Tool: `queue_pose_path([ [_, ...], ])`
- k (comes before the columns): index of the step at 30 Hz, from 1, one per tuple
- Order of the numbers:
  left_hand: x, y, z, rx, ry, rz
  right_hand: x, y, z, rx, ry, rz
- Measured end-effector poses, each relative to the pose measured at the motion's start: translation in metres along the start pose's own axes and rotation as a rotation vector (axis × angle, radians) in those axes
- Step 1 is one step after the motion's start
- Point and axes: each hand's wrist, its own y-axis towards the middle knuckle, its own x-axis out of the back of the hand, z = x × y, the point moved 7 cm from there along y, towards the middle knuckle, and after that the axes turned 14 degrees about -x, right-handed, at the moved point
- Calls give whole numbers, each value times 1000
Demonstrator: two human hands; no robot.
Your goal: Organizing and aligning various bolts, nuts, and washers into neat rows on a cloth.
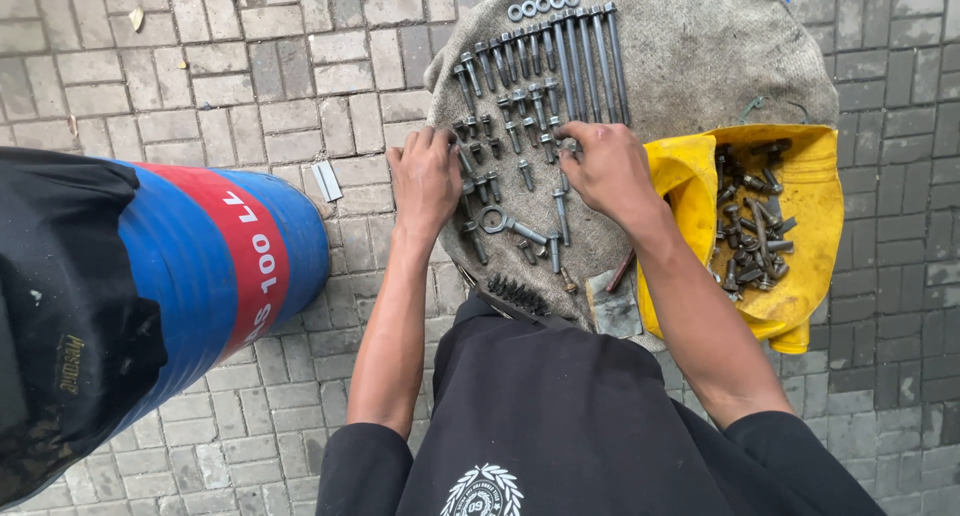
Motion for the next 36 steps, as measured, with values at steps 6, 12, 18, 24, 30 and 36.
queue_pose_path([
  [6,45,-3,-13,3,47,-102,20,-30,-6,2,173,-11],
  [12,52,-25,-68,-53,-60,46,-7,-49,-32,-19,153,-31],
  [18,32,-58,-100,-40,-135,256,-20,-72,-17,-42,119,159],
  [24,5,-84,-104,-99,-120,206,-60,-93,-12,-101,-26,435],
  [30,20,-80,-107,-84,-138,154,-91,-88,-21,74,-167,308],
  [36,14,-74,-130,-116,-209,288,-87,-90,-32,123,-33,144],
])
